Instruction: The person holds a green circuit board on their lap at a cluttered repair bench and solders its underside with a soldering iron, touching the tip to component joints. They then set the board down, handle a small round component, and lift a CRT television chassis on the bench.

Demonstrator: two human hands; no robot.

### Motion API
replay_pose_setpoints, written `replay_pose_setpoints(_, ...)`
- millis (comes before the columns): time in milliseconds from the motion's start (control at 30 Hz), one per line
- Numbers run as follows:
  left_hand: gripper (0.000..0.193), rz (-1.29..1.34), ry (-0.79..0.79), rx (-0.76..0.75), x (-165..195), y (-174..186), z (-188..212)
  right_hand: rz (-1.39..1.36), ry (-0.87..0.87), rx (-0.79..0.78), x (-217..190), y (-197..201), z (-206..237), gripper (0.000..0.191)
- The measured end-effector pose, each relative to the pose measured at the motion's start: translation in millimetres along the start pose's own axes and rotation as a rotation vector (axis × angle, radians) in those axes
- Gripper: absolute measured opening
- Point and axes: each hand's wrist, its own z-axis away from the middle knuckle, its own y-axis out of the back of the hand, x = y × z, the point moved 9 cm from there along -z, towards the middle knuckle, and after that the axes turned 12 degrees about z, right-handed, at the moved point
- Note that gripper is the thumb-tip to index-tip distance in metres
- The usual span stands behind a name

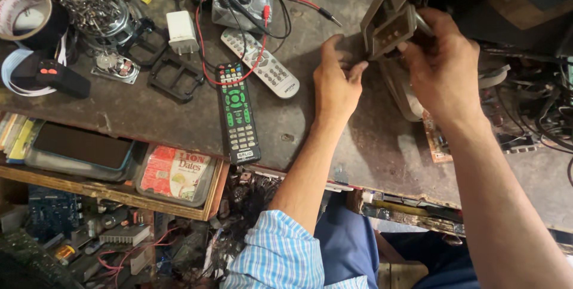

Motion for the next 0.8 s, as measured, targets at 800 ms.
replay_pose_setpoints(800,0.065,0.037,0.011,-0.048,5,-3,-3,0.114,0.1,-0.02,2,-11,-10,0.036)
